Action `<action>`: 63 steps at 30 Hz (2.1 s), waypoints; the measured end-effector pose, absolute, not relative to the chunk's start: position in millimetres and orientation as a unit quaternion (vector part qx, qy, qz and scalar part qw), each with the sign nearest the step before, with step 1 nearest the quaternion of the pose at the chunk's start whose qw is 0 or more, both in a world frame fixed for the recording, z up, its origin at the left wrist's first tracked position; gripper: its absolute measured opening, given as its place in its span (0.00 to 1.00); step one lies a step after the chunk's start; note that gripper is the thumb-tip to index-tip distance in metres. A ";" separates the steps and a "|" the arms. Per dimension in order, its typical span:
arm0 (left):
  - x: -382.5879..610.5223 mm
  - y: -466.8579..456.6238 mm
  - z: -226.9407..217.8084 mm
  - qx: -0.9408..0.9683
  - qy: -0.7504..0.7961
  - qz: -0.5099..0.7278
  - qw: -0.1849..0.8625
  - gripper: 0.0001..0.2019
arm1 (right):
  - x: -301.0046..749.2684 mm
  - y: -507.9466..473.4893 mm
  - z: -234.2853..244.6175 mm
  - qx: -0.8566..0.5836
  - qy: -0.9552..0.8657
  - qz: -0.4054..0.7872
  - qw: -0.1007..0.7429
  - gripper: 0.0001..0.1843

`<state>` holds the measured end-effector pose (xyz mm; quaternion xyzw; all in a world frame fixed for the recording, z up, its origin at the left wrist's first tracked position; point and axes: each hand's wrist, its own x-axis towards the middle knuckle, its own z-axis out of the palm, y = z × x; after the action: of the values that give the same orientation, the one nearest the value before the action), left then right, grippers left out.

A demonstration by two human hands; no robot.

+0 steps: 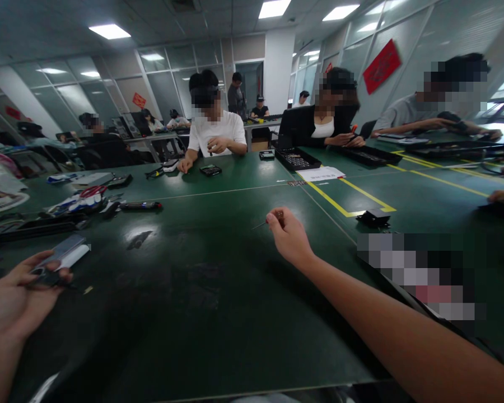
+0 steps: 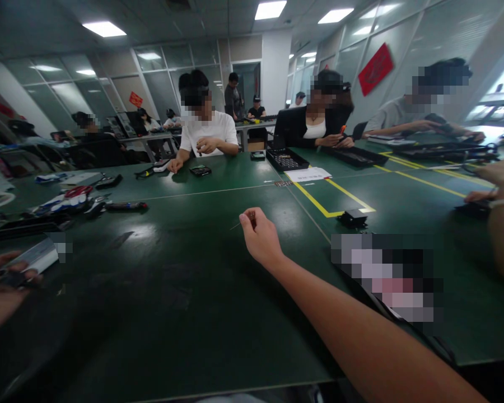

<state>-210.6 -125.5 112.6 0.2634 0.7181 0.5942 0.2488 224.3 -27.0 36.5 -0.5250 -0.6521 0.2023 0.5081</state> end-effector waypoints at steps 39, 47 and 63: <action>7.1 -7.2 7.0 0.770 0.478 0.373 0.200 0.18 | 218.9 -36.4 40.7 -0.471 -0.677 0.229 0.518 0.12; 7.7 -6.7 6.9 0.744 0.486 0.390 0.240 0.21 | 221.5 -36.4 41.6 -0.474 -0.681 0.236 0.505 0.12; 6.0 -5.8 2.6 0.774 0.468 0.374 0.203 0.21 | 221.1 -36.9 45.3 -0.502 -0.699 0.176 0.478 0.20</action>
<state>6.0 -5.8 2.6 0.7744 0.4676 0.3745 0.2034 221.1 -36.9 45.3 -0.5015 -0.6994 0.1759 0.4778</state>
